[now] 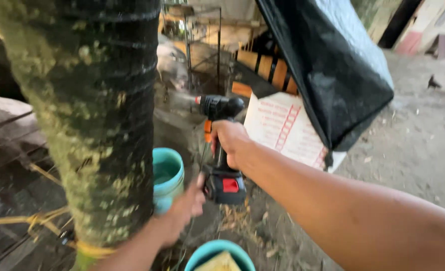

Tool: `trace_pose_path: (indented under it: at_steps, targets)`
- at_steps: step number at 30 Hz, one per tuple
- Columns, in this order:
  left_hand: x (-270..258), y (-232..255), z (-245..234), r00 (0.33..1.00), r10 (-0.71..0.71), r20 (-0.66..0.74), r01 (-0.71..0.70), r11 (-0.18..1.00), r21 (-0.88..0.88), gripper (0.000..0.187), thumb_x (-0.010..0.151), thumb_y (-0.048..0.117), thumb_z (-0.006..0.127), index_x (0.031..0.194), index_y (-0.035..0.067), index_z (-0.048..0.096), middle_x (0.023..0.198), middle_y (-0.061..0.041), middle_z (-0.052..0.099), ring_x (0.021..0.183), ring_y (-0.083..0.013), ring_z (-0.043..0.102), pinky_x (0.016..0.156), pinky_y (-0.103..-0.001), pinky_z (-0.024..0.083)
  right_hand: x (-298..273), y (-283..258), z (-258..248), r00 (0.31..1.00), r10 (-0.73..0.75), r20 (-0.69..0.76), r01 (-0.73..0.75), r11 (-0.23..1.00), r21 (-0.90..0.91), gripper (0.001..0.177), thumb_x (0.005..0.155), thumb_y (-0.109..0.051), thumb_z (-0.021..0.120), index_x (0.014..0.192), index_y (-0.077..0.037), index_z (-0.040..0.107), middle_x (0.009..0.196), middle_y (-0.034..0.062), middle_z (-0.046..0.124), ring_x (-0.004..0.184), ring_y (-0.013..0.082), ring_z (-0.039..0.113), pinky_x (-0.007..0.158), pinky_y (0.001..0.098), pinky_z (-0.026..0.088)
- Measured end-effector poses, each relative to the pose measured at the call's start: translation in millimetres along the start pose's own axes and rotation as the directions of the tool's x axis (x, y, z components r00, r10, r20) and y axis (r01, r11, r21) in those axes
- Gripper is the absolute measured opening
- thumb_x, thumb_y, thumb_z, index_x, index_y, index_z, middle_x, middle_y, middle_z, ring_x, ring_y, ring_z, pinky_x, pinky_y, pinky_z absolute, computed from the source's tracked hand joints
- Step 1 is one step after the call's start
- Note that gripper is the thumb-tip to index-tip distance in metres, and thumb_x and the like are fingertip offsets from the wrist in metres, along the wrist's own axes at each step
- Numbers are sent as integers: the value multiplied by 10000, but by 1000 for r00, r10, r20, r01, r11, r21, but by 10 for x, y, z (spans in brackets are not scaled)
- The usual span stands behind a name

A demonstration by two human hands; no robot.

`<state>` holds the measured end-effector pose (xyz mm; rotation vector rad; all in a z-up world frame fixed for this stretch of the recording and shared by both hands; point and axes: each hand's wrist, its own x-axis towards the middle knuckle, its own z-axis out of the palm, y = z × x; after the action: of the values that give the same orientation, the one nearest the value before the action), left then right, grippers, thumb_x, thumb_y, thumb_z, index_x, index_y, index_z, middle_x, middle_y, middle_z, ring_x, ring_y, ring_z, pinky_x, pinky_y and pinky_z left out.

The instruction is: Using a high-pressure water sprayer to clean a pig enclosure and bathe the pigs.

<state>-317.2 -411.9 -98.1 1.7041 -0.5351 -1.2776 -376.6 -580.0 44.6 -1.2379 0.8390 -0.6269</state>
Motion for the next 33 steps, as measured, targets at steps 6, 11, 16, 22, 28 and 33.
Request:
trace_pose_path:
  at_steps: [6, 11, 16, 22, 28, 33]
  targets:
    - [1312, -1412, 148, 707, 407, 578, -329, 913, -241, 939, 864, 412, 869, 1527, -74, 414, 1231, -240, 662, 1122, -347, 573, 1006, -498, 444, 415, -231, -102, 987, 155, 43, -159, 980, 117, 91, 739, -56, 591, 667, -75, 539, 590, 86, 521, 455, 221, 525, 450, 373, 443]
    - [1152, -521, 474, 989, 116, 88, -127, 983, 130, 1010, 805, 432, 787, 1571, 42, 257, 1289, -180, 719, 1144, -275, 692, 1004, -408, 537, 1195, -158, -369, 981, 128, 149, -148, 981, 130, 80, 733, -66, 575, 674, -66, 522, 588, 93, 514, 454, 227, 523, 454, 370, 456]
    - [2408, -601, 285, 889, 395, -233, -277, 867, 414, 1139, 995, 434, 891, 1610, 4, 34, 1626, -280, 258, 1451, -371, 299, 1147, -503, 306, 2213, -135, -719, 946, 220, 240, -250, 963, 103, 51, 680, -68, 533, 641, -64, 500, 567, 105, 507, 446, 253, 515, 452, 377, 459]
    - [2782, 602, 1072, 899, -297, -323, 275, 955, -113, 1069, 885, 395, 706, 1662, 342, -28, 1554, -60, 514, 1173, -281, 654, 972, -479, 531, 3499, -141, -1505, 911, 282, 300, -357, 905, 233, 84, 657, -60, 528, 606, -76, 464, 534, 113, 473, 425, 267, 468, 463, 420, 457]
    - [3383, 1185, 1369, 901, -261, -346, 169, 947, -274, 1018, 931, 339, 696, 1657, 331, -18, 1502, -55, 575, 1101, -233, 643, 946, -435, 543, 3962, -531, -1907, 902, 286, 323, -362, 910, 203, 56, 678, -86, 534, 643, -64, 496, 553, 122, 498, 447, 272, 511, 483, 430, 462]
    - [3638, 1467, 1445, 880, -291, -375, 87, 875, -476, 972, 934, 295, 686, 1658, 353, 41, 1583, 9, 450, 1115, -216, 636, 937, -427, 537, 4296, -634, -1889, 900, 274, 338, -344, 924, 167, 28, 668, -68, 542, 689, -56, 527, 560, 141, 513, 451, 292, 514, 502, 450, 477]
